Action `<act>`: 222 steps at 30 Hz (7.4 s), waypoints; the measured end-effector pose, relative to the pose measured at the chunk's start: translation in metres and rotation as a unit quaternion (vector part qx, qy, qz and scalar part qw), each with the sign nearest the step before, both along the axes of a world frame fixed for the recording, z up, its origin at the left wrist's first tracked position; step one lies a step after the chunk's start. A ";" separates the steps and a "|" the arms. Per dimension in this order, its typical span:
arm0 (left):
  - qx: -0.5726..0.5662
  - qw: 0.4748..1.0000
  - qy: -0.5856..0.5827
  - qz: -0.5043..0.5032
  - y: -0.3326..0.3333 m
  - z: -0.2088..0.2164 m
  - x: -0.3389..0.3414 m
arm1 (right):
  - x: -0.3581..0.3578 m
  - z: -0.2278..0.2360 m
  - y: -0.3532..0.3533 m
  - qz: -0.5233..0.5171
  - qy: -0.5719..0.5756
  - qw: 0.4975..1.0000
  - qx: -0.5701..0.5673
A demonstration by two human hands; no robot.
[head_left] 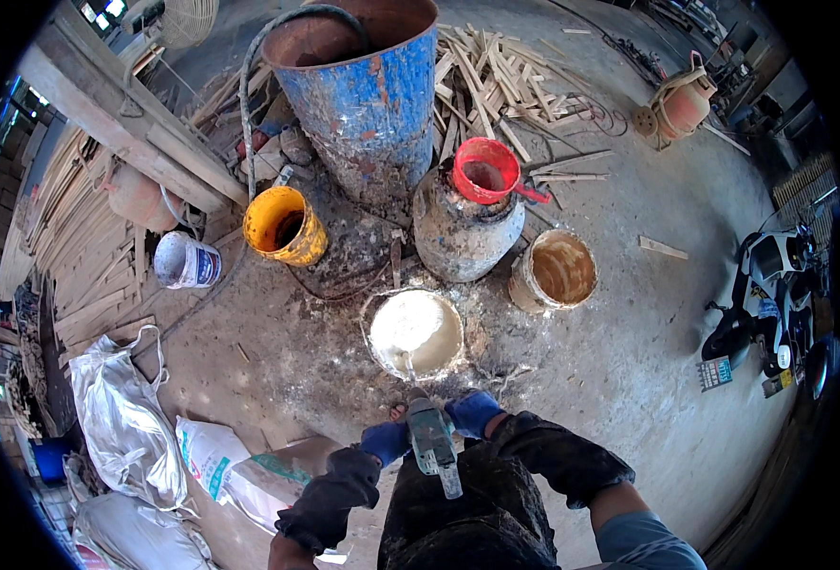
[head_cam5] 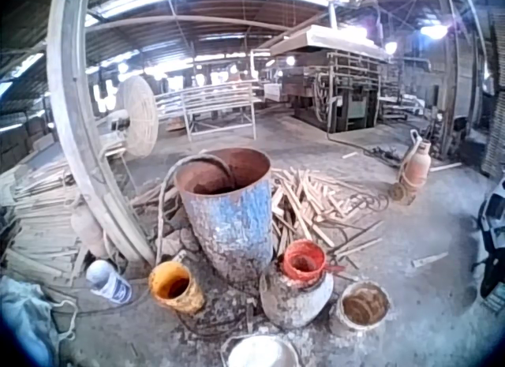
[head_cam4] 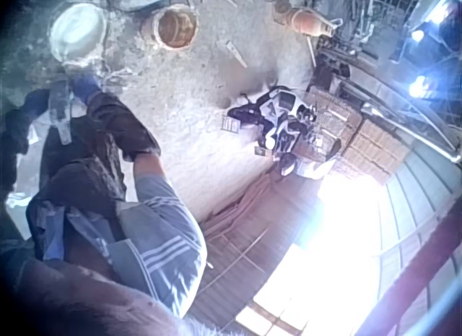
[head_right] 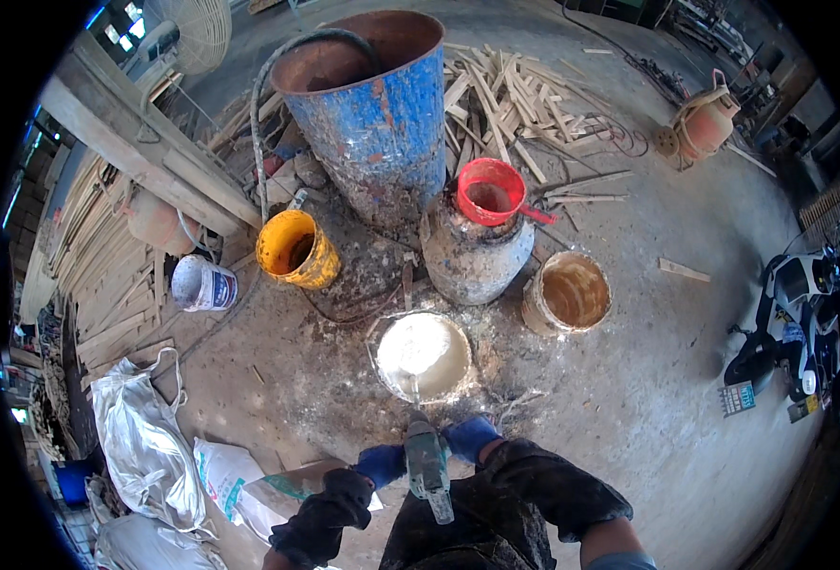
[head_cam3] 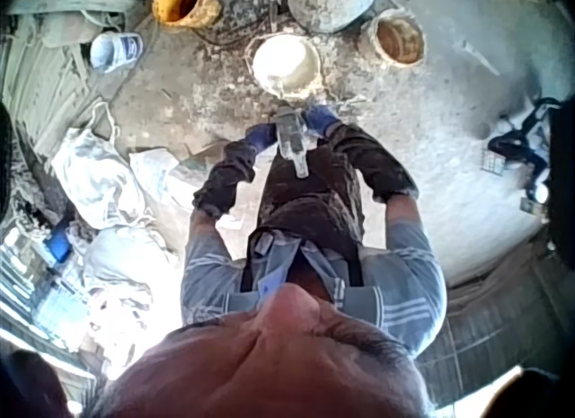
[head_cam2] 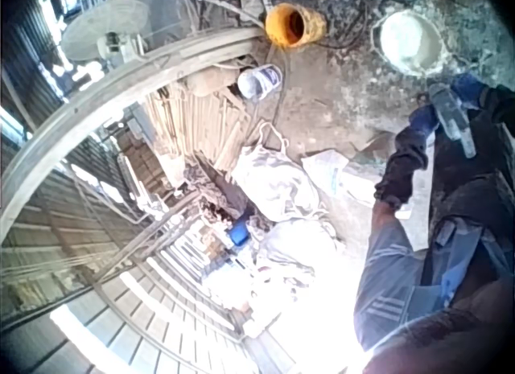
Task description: The person mixes a light-colored substance in a bucket using an electric mixer, adds more powder from a bag, and stirs the mixture again.
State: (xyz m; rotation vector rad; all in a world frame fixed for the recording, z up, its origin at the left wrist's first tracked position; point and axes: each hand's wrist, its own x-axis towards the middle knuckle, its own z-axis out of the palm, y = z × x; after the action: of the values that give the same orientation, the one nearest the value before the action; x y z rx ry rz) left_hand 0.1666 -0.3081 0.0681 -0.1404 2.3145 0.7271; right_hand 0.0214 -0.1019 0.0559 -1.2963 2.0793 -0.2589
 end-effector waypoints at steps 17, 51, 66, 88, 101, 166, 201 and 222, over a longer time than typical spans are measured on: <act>-0.008 1.000 -0.008 -0.024 -0.006 0.037 -0.011 | 0.004 0.017 -0.001 0.003 0.010 1.000 0.010; -0.020 0.998 0.053 -0.008 -0.005 0.035 -0.014 | -0.020 0.050 -0.008 0.002 -0.008 1.000 -0.011; -0.002 0.999 0.052 -0.004 -0.005 0.043 -0.009 | -0.020 0.061 -0.007 0.010 0.002 1.000 -0.008; -0.020 0.996 0.080 0.039 0.001 0.032 -0.010 | -0.033 0.058 -0.013 0.050 0.068 0.996 -0.010; 0.005 0.997 0.074 0.001 0.011 0.013 -0.025 | -0.052 0.065 -0.002 0.054 0.093 0.994 0.009; -0.033 0.989 0.145 -0.017 0.005 0.048 0.012 | 0.001 0.064 0.006 0.015 0.032 0.999 -0.038; -0.031 0.994 0.105 -0.009 0.046 0.089 0.027 | 0.012 0.089 0.046 0.018 -0.011 0.997 -0.079; -0.021 0.991 0.129 0.027 0.033 0.082 -0.030 | -0.048 0.087 0.028 0.023 0.110 0.990 -0.085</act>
State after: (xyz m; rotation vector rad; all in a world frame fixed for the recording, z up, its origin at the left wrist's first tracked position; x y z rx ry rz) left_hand 0.1367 -0.2746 0.1499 -0.1360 2.5816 0.7632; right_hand -0.0267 -0.0738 0.1424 -1.5331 2.2463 -0.2896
